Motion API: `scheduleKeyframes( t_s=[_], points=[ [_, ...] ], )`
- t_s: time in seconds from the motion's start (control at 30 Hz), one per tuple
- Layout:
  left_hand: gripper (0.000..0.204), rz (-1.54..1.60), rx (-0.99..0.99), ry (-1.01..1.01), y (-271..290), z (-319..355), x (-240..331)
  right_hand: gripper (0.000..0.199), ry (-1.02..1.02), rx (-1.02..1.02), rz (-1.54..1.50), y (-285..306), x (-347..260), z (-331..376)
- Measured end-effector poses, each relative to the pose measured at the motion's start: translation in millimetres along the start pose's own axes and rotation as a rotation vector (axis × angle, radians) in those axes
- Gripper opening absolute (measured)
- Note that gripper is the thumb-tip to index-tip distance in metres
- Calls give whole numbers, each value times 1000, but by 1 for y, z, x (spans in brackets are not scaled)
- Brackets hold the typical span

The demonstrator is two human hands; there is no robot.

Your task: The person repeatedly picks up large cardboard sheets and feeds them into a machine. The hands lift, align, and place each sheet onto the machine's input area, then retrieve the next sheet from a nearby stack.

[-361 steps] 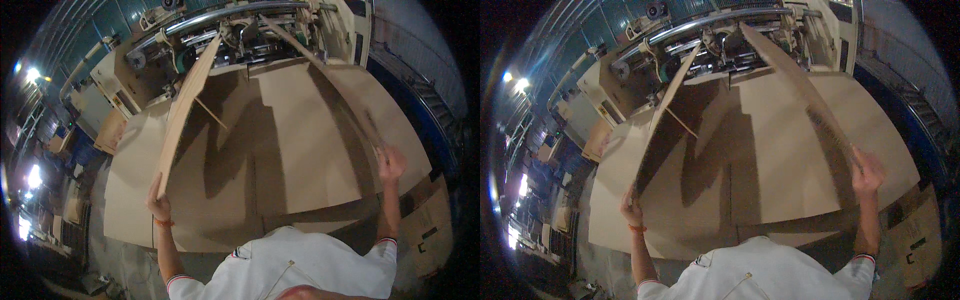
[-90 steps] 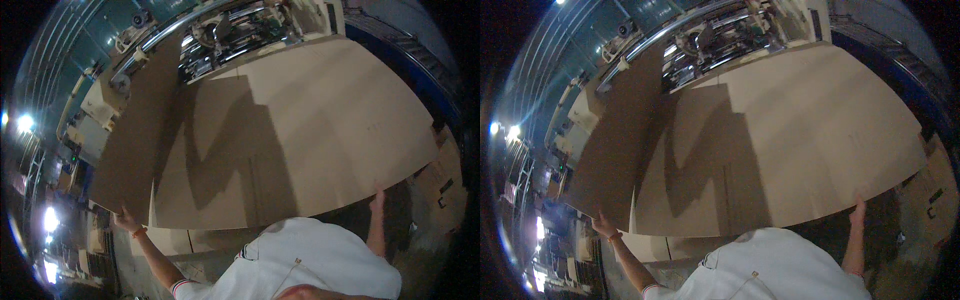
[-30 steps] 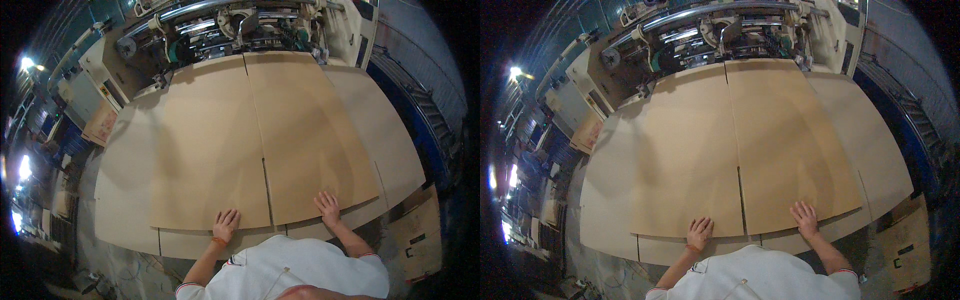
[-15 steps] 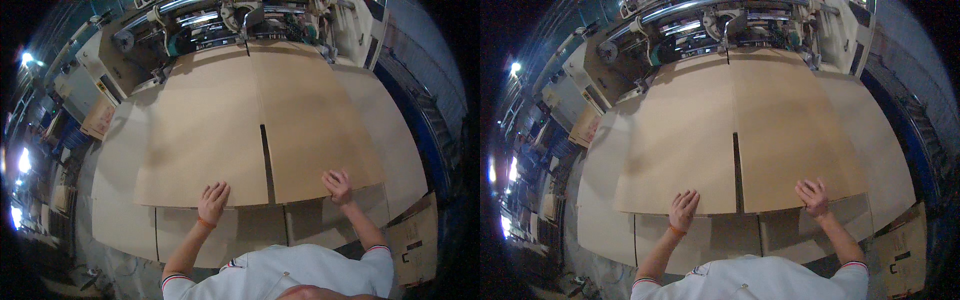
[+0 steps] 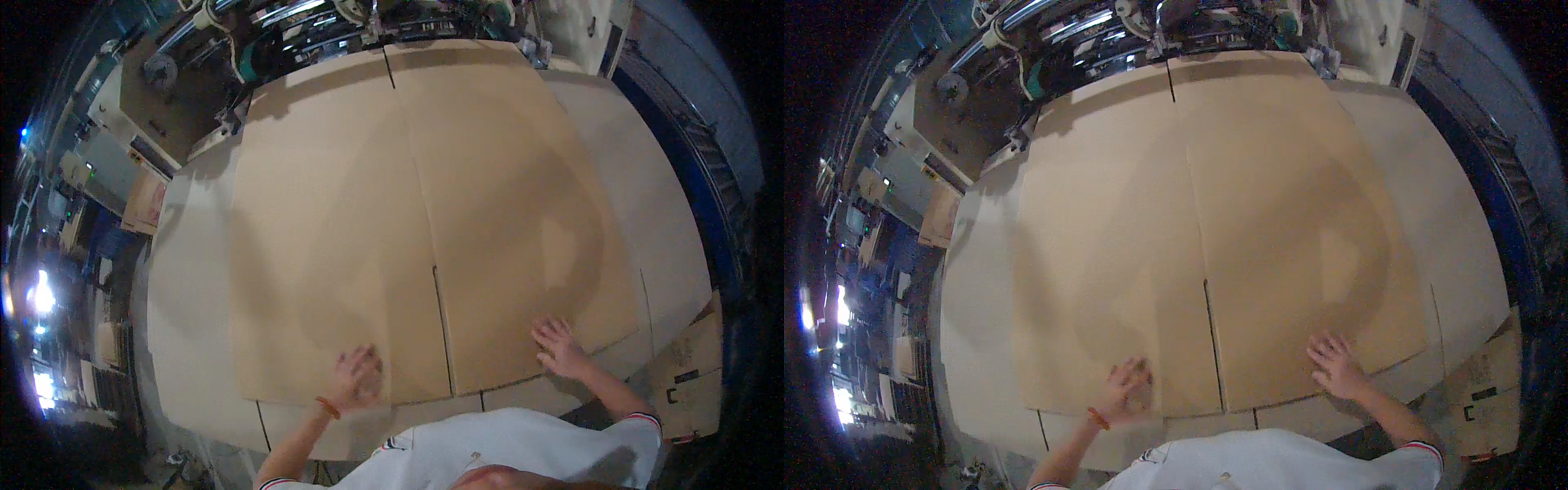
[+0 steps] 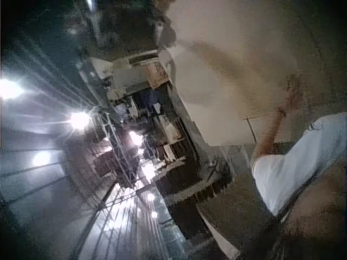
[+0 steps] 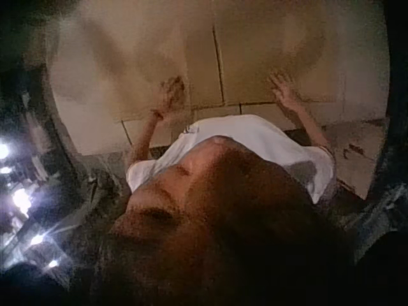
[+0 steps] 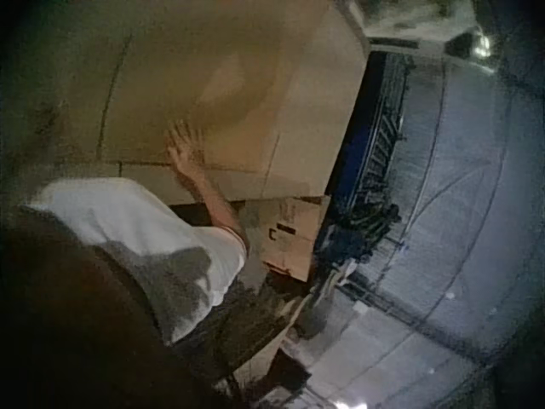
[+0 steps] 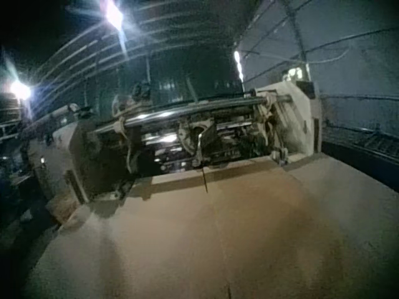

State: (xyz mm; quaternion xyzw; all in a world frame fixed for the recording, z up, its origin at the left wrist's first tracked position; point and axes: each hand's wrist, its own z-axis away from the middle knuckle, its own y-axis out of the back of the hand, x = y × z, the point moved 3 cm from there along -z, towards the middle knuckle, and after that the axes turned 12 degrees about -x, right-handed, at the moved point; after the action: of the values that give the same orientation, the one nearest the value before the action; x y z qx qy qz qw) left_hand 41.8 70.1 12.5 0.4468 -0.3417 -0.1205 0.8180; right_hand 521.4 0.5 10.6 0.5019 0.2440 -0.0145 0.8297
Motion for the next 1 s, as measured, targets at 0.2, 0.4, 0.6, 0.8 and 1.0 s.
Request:
scheduleKeyframes(
  t_s=[0.2, 0.4, 0.6, 0.8, 1.0],
  points=[
    [73, -357, 659, 786, 64, -18, -277, 45, -526, 699, -134, 40, 192, -77],
    [61, 673, 1174, 808, 151, -33, -338, 56, -1099, 733, -470, 176, 349, -128],
    [55, 698, 1106, 826, 173, -25, -339, 67, -676, 906, -948, 224, 454, -175],
    [43, 820, 1289, 729, 174, -41, -344, 76, -1215, 647, -312, 240, 400, -186],
    [42, 841, 1199, 606, 176, -43, -344, 72, -1235, 696, -178, 250, 383, -180]
  ],
)
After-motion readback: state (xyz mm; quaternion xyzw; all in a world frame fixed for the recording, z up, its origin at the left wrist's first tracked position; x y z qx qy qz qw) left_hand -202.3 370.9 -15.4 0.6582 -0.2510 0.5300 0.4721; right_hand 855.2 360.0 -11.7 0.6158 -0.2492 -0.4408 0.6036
